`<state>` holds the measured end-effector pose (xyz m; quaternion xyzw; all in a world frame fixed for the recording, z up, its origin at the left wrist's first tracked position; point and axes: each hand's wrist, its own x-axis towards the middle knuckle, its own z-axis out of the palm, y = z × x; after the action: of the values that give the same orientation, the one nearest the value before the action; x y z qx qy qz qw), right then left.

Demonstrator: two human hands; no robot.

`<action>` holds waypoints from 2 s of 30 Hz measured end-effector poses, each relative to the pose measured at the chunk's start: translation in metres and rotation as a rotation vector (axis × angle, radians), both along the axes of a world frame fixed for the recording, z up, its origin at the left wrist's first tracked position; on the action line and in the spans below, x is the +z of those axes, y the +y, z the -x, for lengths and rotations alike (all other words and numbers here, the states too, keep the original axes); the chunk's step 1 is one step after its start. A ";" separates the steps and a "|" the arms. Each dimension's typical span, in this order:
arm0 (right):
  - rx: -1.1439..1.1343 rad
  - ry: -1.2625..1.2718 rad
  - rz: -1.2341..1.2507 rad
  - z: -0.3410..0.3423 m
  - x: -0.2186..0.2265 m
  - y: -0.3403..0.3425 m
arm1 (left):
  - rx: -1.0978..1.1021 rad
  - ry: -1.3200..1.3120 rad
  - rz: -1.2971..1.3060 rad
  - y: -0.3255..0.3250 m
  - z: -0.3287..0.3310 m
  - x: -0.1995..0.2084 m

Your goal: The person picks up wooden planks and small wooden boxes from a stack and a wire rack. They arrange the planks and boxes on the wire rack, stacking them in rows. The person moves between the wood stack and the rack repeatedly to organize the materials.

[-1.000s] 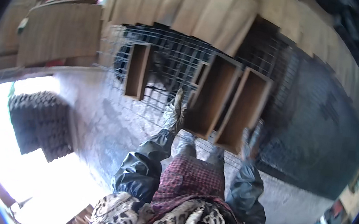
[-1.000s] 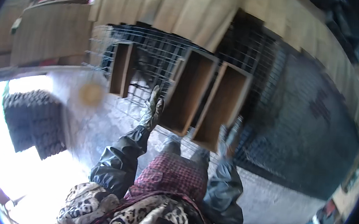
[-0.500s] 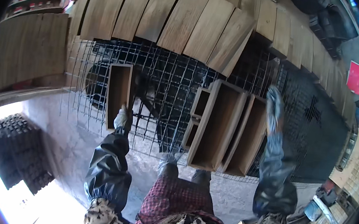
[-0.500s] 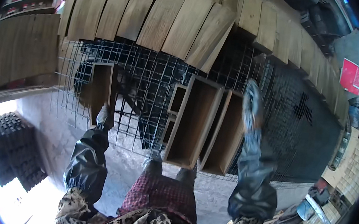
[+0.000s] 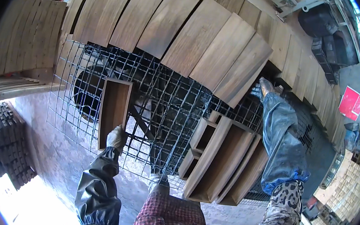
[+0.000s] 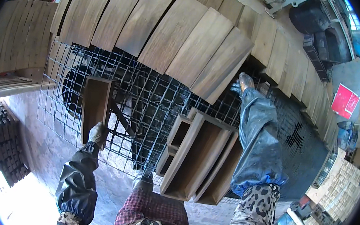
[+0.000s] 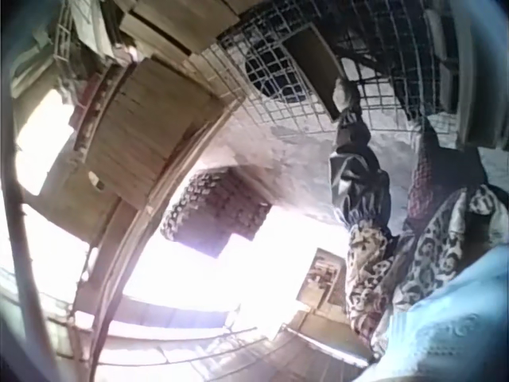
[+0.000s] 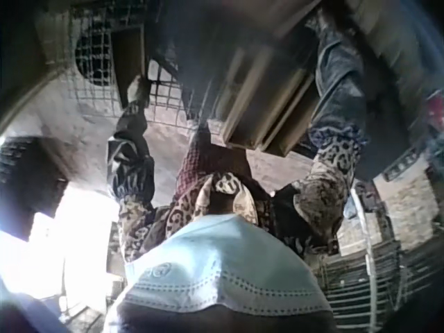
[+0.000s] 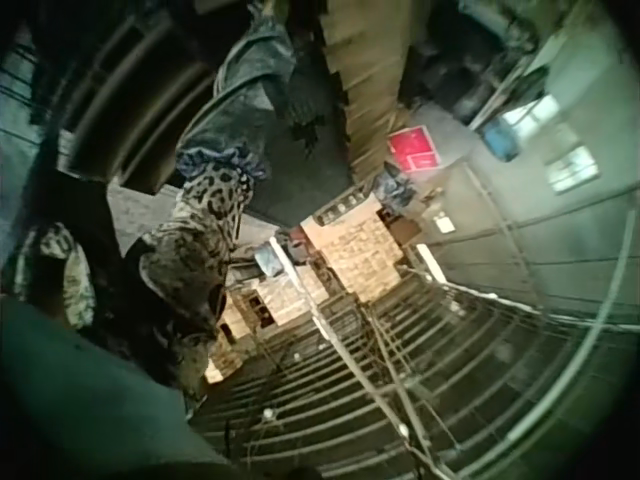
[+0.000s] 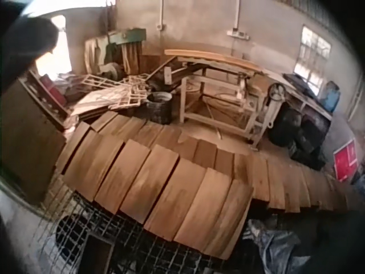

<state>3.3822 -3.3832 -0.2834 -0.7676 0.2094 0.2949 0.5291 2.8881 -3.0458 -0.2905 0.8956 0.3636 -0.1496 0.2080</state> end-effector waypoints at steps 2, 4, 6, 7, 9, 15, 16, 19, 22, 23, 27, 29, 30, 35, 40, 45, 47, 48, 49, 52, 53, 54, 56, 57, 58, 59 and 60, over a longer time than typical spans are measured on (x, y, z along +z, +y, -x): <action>0.114 0.029 0.080 -0.005 -0.020 0.000 | 0.022 0.032 0.060 -0.002 -0.013 0.016; 0.231 0.119 0.125 0.000 -0.026 0.013 | 0.059 0.023 0.049 -0.001 -0.005 0.014; 0.347 0.175 0.090 -0.013 -0.035 -0.004 | 0.030 -0.042 0.028 -0.004 -0.004 0.011; 0.370 0.191 0.054 -0.015 -0.034 -0.004 | 0.030 -0.030 0.036 -0.004 -0.003 0.008; 0.262 0.173 -0.072 -0.008 -0.022 0.004 | 0.031 0.000 0.049 -0.001 -0.003 0.007; 0.073 -0.041 -0.322 0.039 0.063 0.008 | 0.014 0.016 0.008 -0.004 -0.008 0.003; 0.110 -0.129 -0.371 0.032 0.064 0.007 | -0.023 -0.067 -0.040 -0.005 -0.005 0.002; 0.170 -0.157 -0.574 0.020 0.078 0.016 | 0.007 -0.033 0.013 -0.002 -0.004 0.002; 0.090 -0.318 -0.708 0.027 0.122 0.038 | 0.028 0.087 0.005 0.001 -0.001 -0.007; 0.089 -0.395 -0.646 0.024 0.137 0.036 | 0.021 0.100 0.004 0.000 -0.007 -0.009; 0.315 -0.360 -0.307 0.032 0.163 0.017 | 0.064 0.125 -0.018 -0.007 -0.015 0.007; 0.424 -0.197 -0.183 0.039 0.149 0.012 | 0.105 0.173 -0.036 -0.009 -0.016 0.009; 0.485 -0.142 -0.154 0.037 0.123 0.004 | 0.104 0.171 -0.041 -0.010 -0.018 0.012; 0.703 -0.172 0.155 0.065 0.093 0.031 | 0.123 0.166 -0.022 -0.008 -0.015 0.013; 0.962 -0.129 0.581 0.044 0.051 0.041 | 0.080 0.158 -0.023 -0.011 -0.015 0.011; 1.026 -0.296 0.694 0.039 0.011 0.054 | 0.133 0.147 0.031 -0.007 -0.013 0.007; 1.066 -0.418 0.777 0.044 0.007 0.060 | 0.128 0.158 0.050 -0.005 -0.008 0.011; 1.078 -0.492 0.833 0.044 0.008 0.055 | 0.113 0.132 0.041 -0.007 -0.010 0.012; 1.030 -0.516 0.851 0.041 0.007 0.051 | 0.109 0.147 0.042 -0.007 -0.012 0.013; 0.846 -0.535 0.856 0.034 0.027 0.040 | 0.206 0.097 0.129 -0.003 -0.015 0.008; 0.775 -0.513 0.813 0.033 0.047 0.042 | 0.104 0.215 0.023 0.001 -0.010 0.002; 0.780 -0.599 0.857 0.025 0.069 0.023 | 0.094 0.169 0.017 -0.005 -0.015 0.000; 0.773 -0.713 0.910 0.008 0.103 -0.007 | 0.100 0.068 -0.018 -0.006 -0.011 -0.013; 0.748 -0.728 0.940 0.003 0.120 -0.024 | 0.078 0.068 -0.017 -0.010 -0.017 -0.011; 0.711 -0.808 0.927 0.011 0.142 -0.025 | 0.079 0.047 -0.030 -0.007 -0.011 -0.010; 0.671 -0.888 0.914 0.025 0.166 -0.030 | 0.079 0.025 -0.042 -0.004 -0.004 -0.013; 0.670 -1.086 0.811 0.044 0.188 -0.037 | 0.054 -0.037 -0.055 0.001 0.004 -0.020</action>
<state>3.3379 -3.4204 -0.0950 -0.9621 -0.2335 -0.0798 0.1161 2.8843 -3.0453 -0.3104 0.8934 0.3878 -0.1172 0.1940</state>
